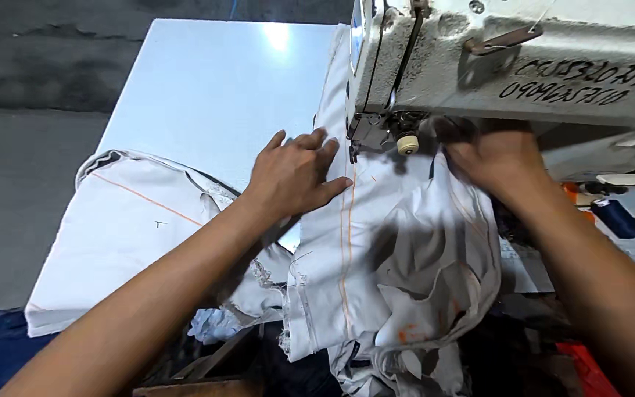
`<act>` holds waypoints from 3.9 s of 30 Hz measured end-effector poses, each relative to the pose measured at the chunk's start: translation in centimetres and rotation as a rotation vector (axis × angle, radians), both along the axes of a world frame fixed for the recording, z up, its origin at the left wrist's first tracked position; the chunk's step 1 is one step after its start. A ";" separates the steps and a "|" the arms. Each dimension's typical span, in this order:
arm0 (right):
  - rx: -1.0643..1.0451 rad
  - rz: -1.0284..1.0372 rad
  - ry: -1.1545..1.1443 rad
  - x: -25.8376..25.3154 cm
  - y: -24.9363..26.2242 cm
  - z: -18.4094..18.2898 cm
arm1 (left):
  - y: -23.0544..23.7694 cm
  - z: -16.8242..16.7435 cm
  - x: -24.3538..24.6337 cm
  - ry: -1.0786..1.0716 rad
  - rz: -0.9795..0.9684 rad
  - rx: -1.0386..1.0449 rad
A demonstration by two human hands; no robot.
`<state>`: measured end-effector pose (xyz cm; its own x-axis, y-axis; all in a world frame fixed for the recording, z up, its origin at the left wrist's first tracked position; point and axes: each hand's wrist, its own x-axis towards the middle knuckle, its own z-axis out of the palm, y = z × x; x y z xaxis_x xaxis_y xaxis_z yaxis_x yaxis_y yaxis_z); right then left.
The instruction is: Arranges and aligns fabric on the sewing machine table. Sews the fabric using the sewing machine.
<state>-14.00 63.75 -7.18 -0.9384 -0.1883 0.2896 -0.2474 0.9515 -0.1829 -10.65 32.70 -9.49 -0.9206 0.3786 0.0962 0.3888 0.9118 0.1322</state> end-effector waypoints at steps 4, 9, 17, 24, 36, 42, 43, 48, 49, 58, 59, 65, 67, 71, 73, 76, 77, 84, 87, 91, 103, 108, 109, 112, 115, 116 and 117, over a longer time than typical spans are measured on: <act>-0.067 0.157 -0.021 8.8 7.0 -2.4 | -2.8 1.3 9.1 0.089 0.170 0.264; -0.033 0.028 0.021 12.7 12.4 -4.7 | -2.2 -1.9 17.0 -0.035 0.074 0.388; -0.961 -0.115 -0.351 27.6 2.1 -8.7 | 1.0 -4.4 20.8 0.127 0.010 0.593; -1.340 -0.287 -0.164 26.9 0.8 -6.9 | 3.9 0.3 23.9 -0.430 0.391 1.045; -0.673 -0.154 -0.687 29.0 6.3 -3.5 | 3.8 -2.2 27.8 -0.286 0.477 0.174; -0.858 0.012 -0.646 28.7 6.5 -3.3 | 5.3 -0.6 14.1 0.209 -0.082 0.359; -0.860 -0.015 -0.561 28.2 7.0 -3.5 | 5.6 -1.4 11.7 0.177 -0.125 0.333; -0.608 -0.223 -0.175 22.3 8.9 -2.2 | 4.2 -4.5 8.1 0.120 -0.164 0.219; -0.495 -0.260 -0.204 21.0 8.6 -2.1 | 3.6 -4.6 8.2 0.108 -0.184 0.217; -0.372 -0.310 -0.274 18.0 6.2 -2.1 | 1.9 -4.0 9.6 0.075 -0.164 0.222; -0.403 -0.314 -0.256 18.1 6.0 -2.1 | 1.8 -4.1 9.6 0.075 -0.162 0.232; -0.505 -0.272 -0.160 17.2 5.2 -2.3 | 1.7 -4.0 8.8 0.102 -0.168 0.237; -0.487 -0.289 -0.136 16.4 5.0 -2.1 | 1.7 -4.1 8.3 0.096 -0.166 0.233; -0.413 -0.276 -0.092 15.0 5.0 -2.0 | 1.6 -4.1 7.2 0.090 -0.165 0.212; -0.438 -0.252 -0.069 14.4 4.9 -2.0 | 1.6 -4.1 6.6 0.090 -0.163 0.202; -0.492 -0.205 -0.044 13.5 4.9 -2.2 | 1.6 -4.2 5.9 0.098 -0.157 0.191; -0.498 -0.198 -0.043 13.2 4.9 -2.3 | 1.6 -4.2 5.7 0.104 -0.156 0.189; -0.384 -0.242 -0.024 11.6 4.9 -2.2 | 1.4 -4.1 4.3 0.108 -0.141 0.190; -0.340 -0.246 -0.027 10.9 4.9 -2.2 | 1.3 -4.2 3.5 0.109 -0.143 0.204; -0.350 -0.225 -0.029 10.0 5.0 -2.4 | 1.2 -4.1 2.7 0.083 -0.130 0.186; -0.395 -0.201 -0.015 7.2 4.8 -2.5 | 0.8 -3.6 -0.3 0.015 -0.109 0.129; -0.416 -0.228 -0.048 6.2 4.5 -2.0 | 0.6 -3.4 -1.0 -0.052 -0.103 0.096; -0.418 -0.231 -0.048 6.0 4.4 -1.9 | 0.6 -3.4 -1.3 -0.051 -0.104 0.095; -0.413 -0.218 -0.036 5.4 4.3 -1.8 | 0.4 -3.3 -2.3 -0.049 -0.113 0.094; -0.405 -0.212 -0.053 4.9 4.2 -1.6 | 0.3 -3.2 -3.1 -0.051 -0.118 0.102; -0.405 -0.213 -0.057 4.7 4.2 -1.6 | 0.3 -3.1 -3.3 -0.053 -0.115 0.100; -0.401 -0.217 -0.060 4.5 4.2 -1.6 | 0.3 -3.1 -3.6 -0.056 -0.109 0.097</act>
<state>-9.48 67.94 -8.77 -0.9611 0.1303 0.2436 -0.0281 0.8312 -0.5552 -14.22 32.97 -12.54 -0.8795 0.4680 0.0862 0.4742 0.8466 0.2418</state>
